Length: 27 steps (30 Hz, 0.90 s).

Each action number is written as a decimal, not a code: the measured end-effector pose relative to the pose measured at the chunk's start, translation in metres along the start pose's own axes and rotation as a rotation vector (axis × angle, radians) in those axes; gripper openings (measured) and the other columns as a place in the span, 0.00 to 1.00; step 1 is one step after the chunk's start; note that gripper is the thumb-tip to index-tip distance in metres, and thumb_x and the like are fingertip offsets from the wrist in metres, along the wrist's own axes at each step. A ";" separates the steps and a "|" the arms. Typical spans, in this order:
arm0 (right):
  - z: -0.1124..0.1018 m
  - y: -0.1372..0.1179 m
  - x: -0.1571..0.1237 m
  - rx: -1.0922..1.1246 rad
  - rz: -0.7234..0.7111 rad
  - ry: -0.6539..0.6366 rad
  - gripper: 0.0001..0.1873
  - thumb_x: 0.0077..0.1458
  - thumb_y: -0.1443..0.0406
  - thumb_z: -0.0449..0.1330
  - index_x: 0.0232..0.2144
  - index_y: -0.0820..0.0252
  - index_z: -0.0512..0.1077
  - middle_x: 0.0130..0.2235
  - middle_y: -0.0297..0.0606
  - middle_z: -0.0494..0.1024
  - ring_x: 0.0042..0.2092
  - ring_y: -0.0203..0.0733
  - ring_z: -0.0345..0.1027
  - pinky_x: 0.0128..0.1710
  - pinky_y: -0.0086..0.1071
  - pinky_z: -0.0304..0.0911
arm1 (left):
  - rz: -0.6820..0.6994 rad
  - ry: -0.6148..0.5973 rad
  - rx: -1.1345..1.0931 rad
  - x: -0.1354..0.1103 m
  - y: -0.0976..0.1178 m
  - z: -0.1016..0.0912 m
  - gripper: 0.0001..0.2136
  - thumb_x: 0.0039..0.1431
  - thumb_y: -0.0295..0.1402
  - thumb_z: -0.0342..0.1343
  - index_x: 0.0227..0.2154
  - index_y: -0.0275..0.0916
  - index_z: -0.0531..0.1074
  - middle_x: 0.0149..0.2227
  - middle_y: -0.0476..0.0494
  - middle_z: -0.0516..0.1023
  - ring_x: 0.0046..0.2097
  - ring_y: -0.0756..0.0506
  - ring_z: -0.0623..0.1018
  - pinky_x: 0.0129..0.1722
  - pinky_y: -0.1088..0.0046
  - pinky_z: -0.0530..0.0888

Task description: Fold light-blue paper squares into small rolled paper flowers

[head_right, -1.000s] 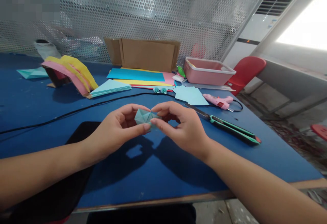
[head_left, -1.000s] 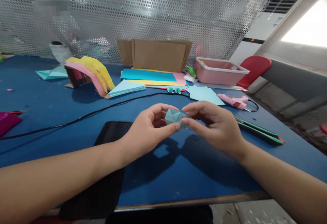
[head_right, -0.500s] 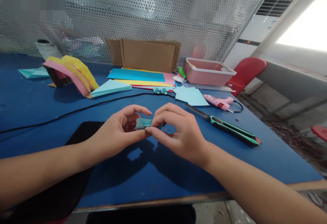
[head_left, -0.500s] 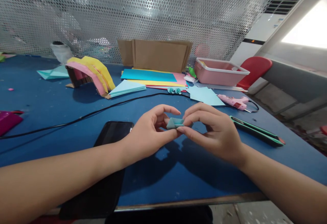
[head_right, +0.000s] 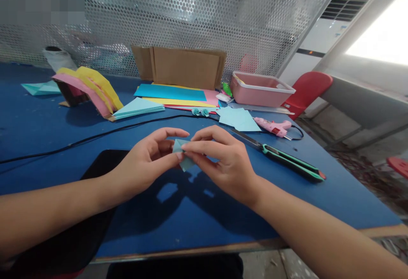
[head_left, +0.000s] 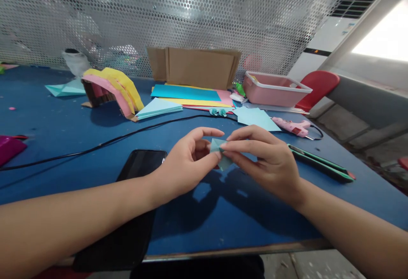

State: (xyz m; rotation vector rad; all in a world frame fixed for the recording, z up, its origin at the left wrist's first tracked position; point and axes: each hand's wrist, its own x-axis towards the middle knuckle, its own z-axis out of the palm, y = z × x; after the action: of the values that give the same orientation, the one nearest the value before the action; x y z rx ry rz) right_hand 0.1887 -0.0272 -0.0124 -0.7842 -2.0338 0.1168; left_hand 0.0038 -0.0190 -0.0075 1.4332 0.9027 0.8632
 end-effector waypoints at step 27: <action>0.000 -0.004 0.001 0.484 0.608 -0.075 0.06 0.52 0.63 0.64 0.32 0.59 0.73 0.31 0.35 0.73 0.30 0.36 0.68 0.28 0.29 0.67 | 0.095 0.025 -0.064 -0.001 -0.004 -0.004 0.12 0.52 0.34 0.65 0.39 0.39 0.74 0.26 0.53 0.76 0.28 0.52 0.75 0.29 0.78 0.70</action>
State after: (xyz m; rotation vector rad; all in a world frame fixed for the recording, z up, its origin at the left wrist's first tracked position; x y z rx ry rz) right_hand 0.1863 -0.0297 -0.0106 -1.0574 -1.6650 0.9542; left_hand 0.0001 -0.0178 -0.0118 1.4221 0.8233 0.9743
